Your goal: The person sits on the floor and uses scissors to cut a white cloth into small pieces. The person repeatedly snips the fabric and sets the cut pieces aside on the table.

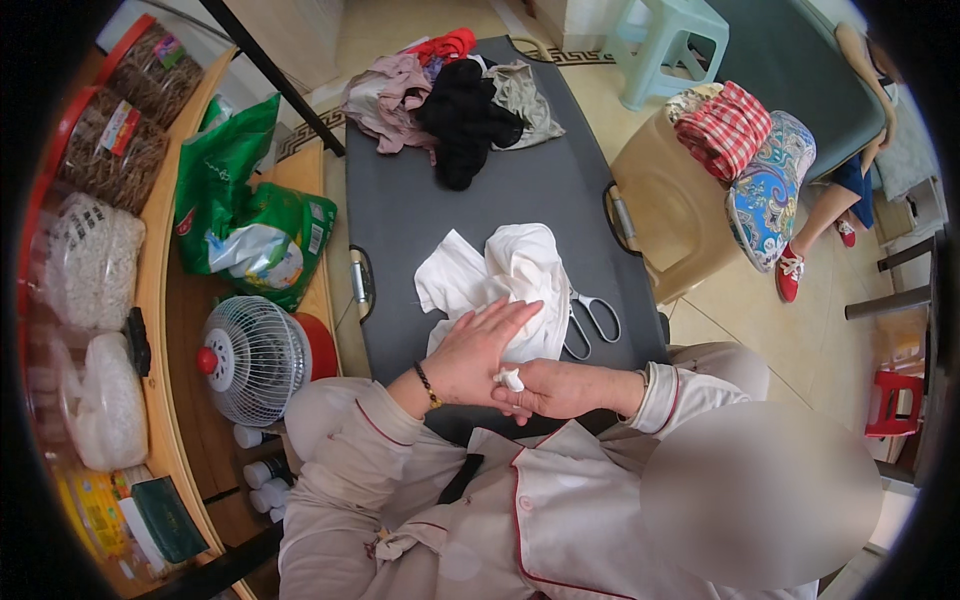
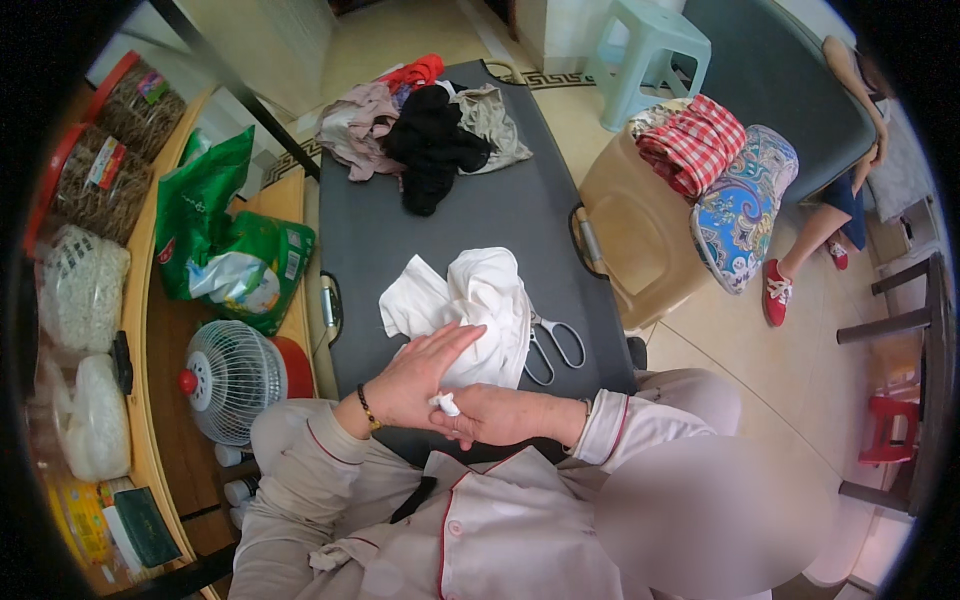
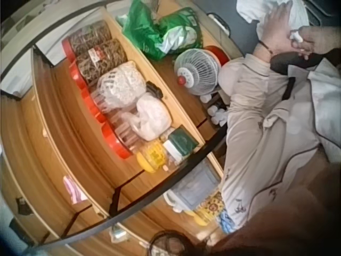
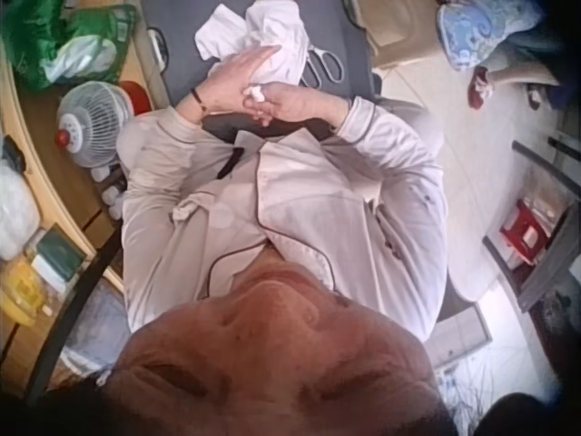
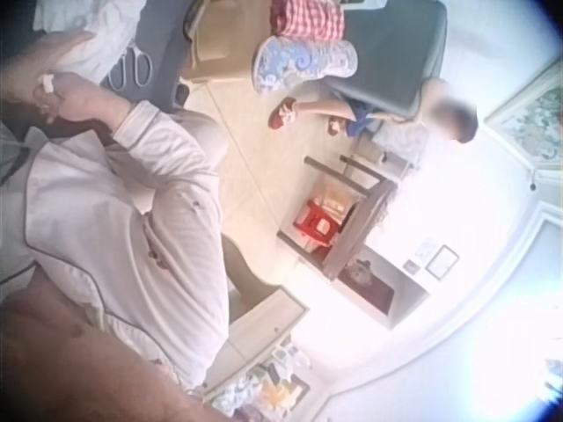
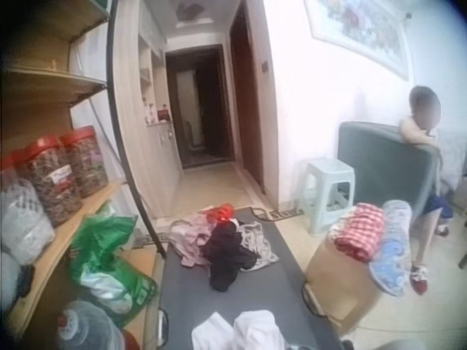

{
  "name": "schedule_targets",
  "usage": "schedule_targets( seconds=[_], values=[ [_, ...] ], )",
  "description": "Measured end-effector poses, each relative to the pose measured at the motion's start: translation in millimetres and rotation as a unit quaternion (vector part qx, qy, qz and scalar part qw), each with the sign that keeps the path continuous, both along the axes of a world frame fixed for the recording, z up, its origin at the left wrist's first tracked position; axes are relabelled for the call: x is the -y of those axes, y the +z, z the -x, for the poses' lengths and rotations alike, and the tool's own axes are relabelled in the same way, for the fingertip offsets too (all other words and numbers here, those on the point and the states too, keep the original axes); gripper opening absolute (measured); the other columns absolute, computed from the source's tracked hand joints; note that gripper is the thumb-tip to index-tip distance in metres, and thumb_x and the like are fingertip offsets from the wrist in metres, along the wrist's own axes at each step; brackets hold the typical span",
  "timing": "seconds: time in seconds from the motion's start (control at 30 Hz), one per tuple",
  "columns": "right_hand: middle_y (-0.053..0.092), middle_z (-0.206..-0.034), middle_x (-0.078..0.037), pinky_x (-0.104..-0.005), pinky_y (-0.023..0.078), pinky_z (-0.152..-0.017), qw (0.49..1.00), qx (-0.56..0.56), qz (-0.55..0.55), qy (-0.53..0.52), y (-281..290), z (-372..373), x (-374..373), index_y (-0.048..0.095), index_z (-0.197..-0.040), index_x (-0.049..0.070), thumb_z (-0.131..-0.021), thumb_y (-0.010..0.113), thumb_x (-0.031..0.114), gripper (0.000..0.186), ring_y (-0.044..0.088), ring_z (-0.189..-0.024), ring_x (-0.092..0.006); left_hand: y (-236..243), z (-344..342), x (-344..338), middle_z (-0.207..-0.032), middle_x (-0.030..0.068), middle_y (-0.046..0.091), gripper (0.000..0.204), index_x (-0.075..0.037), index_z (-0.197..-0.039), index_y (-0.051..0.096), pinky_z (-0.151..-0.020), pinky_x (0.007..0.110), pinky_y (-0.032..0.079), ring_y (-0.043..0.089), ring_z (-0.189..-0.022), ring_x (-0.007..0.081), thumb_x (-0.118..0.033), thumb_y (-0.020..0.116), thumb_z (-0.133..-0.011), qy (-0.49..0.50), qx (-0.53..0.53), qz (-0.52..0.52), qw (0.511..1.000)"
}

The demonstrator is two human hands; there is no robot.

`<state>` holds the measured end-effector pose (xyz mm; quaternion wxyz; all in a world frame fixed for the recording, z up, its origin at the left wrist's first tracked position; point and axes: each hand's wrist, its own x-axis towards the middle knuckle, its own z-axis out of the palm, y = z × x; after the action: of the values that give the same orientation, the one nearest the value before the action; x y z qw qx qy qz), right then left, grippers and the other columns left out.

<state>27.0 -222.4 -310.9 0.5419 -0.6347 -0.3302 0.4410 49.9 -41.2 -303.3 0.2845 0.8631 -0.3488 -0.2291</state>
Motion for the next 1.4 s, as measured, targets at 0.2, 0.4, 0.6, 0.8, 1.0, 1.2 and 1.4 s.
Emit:
schedule_targets(
  seconds=[0.2, 0.4, 0.6, 0.8, 1.0, 1.2, 1.4],
  values=[
    [0.062, -0.097, -0.018, -0.0394, 0.047, -0.081, 0.964, 0.241, 0.088, -0.068, -15, -26, 37, 0.056, -0.110, 0.004, -0.076, 0.048, -0.003, 0.035, 0.060, -0.093, -0.0338, -21, -19, -28, -0.124, 0.0201, 0.052, 0.071, -0.002, -0.125, 0.049, -0.092, 0.034, 0.044, 0.053, -0.113, 0.0328, -0.032, 0.078, -0.067, 0.182, 0.031, 0.057, 0.981],
    [0.059, -0.098, -0.019, -0.0455, 0.051, -0.074, 0.701, 0.357, 0.499, -0.363, -74, -95, 110, 0.053, -0.104, 0.007, -0.082, 0.051, 0.009, 0.022, 0.062, -0.088, -0.0370, -42, -26, -31, -0.119, 0.0187, 0.056, 0.064, 0.001, -0.117, 0.054, -0.093, 0.037, 0.043, 0.054, -0.109, 0.0326, -0.043, 0.071, -0.072, 0.210, 0.029, -0.012, 0.977],
    [0.053, -0.109, -0.021, -0.0451, 0.050, -0.076, 0.678, 0.319, 0.535, -0.390, -113, -84, 129, 0.048, -0.114, 0.007, -0.082, 0.053, 0.008, 0.032, 0.060, -0.094, -0.0378, -47, -6, -27, -0.123, 0.0130, 0.052, 0.065, -0.004, -0.118, 0.055, -0.098, 0.042, 0.037, 0.046, -0.118, 0.0293, -0.047, 0.070, -0.071, 0.086, 0.053, -0.076, 0.992],
    [0.059, -0.101, -0.017, -0.0419, 0.051, -0.077, 0.649, 0.462, 0.523, -0.303, -101, -77, 109, 0.056, -0.106, 0.003, -0.080, 0.056, 0.015, 0.028, 0.061, -0.096, -0.0341, -66, 1, -18, -0.107, 0.0111, 0.060, 0.040, -0.008, -0.106, 0.061, -0.093, 0.040, 0.040, 0.055, -0.105, 0.0302, -0.034, 0.066, -0.076, 0.098, 0.057, -0.107, 0.988],
    [0.066, -0.093, -0.017, -0.0381, 0.053, -0.077, 0.780, 0.303, 0.524, -0.158, -113, -32, 71, 0.063, -0.091, 0.003, -0.074, 0.071, 0.031, 0.033, 0.065, -0.089, -0.0296, -31, -32, -58, -0.113, 0.0107, 0.060, 0.034, 0.000, -0.118, 0.052, -0.089, 0.034, 0.046, 0.059, -0.102, 0.0204, -0.013, 0.056, -0.086, 0.406, -0.271, 0.407, 0.772],
    [0.064, -0.092, -0.021, -0.0371, 0.053, -0.074, 0.750, 0.284, 0.545, -0.245, -146, -33, 76, 0.056, -0.099, -0.003, -0.072, 0.070, 0.030, 0.045, 0.065, -0.085, -0.0323, -10, -39, -79, -0.122, 0.0127, 0.056, 0.043, 0.000, -0.126, 0.046, -0.099, 0.038, 0.040, 0.053, -0.113, 0.0259, -0.017, 0.055, -0.087, 0.394, -0.386, 0.584, 0.596],
    [0.061, -0.068, -0.011, -0.0325, 0.048, -0.052, 0.835, -0.057, 0.360, -0.413, -119, -55, 82, 0.057, -0.084, -0.002, -0.073, 0.069, 0.031, 0.037, 0.060, -0.056, -0.0235, -12, -43, -76, -0.125, 0.0140, 0.055, 0.045, 0.002, -0.127, 0.046, -0.102, 0.040, 0.038, 0.052, -0.116, 0.0277, -0.018, 0.055, -0.087, 0.369, -0.422, 0.610, 0.560]
  ],
)
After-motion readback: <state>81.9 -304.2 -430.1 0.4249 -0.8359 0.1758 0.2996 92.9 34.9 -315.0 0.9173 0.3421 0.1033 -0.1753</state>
